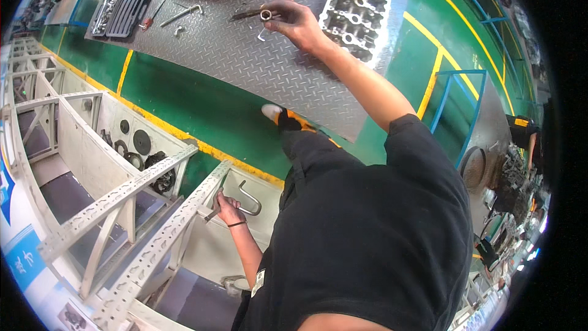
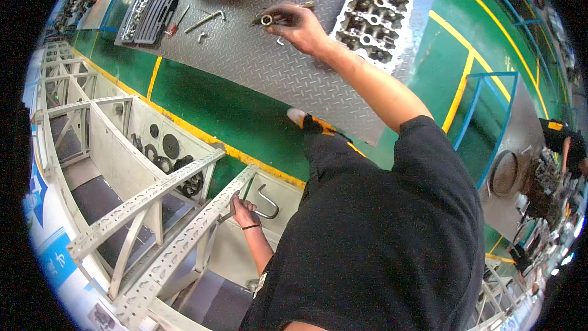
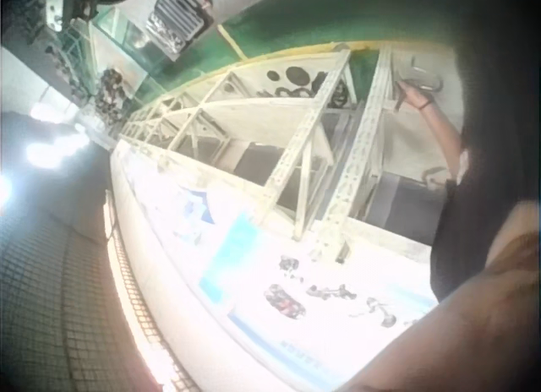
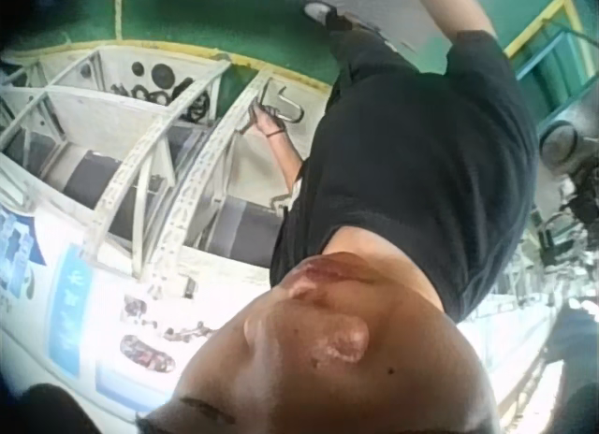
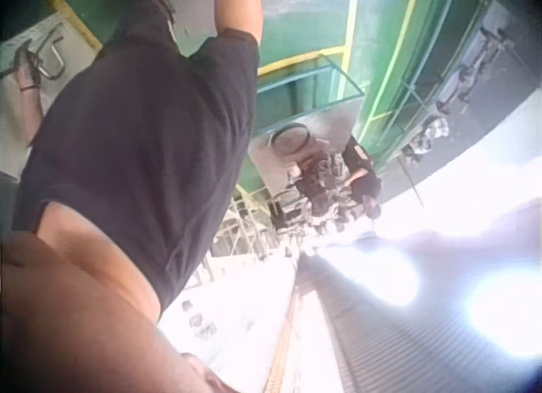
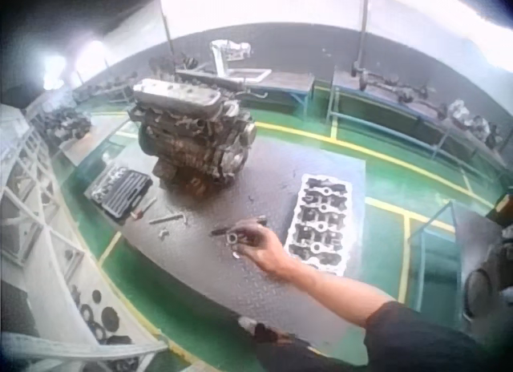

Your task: The recorder is working on an engine cylinder head, using a socket wrench to loosen or tighten bolts.

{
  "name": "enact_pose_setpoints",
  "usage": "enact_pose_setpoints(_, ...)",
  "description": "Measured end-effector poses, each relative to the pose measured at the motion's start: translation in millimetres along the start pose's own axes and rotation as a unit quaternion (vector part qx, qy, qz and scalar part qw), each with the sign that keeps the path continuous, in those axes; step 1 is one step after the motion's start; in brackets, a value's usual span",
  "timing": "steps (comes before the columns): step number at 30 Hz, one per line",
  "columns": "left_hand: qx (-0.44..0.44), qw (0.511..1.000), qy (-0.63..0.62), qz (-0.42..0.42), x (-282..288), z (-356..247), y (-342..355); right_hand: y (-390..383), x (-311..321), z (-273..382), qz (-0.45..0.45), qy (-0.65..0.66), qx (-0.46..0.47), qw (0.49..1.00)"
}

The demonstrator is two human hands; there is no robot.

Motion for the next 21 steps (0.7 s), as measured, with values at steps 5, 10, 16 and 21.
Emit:
enact_pose_setpoints(5,0.022,0.998,-0.034,0.037,-20,17,-50,-42,36,66,0.013,-0.084,0.022,0.996)
enact_pose_setpoints(10,0.039,0.994,-0.076,0.065,-37,40,-94,-66,60,61,0.022,-0.113,-0.102,0.988)
enact_pose_setpoints(16,0.098,0.993,-0.05,0.042,-74,79,-128,-142,113,23,0.113,-0.022,-0.162,0.98)
enact_pose_setpoints(21,0.108,0.983,-0.023,0.149,-169,68,-181,-228,263,-8,0.005,0.037,-0.337,0.941)
Point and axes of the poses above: each hand's wrist, its own y-axis towards the middle knuckle, its own x-axis out of the back of the hand, z = x × y, the point moved 1 cm from there along y, towards the middle knuckle, and after that the axes turned 2 degrees about -x, right-handed, at the moved point
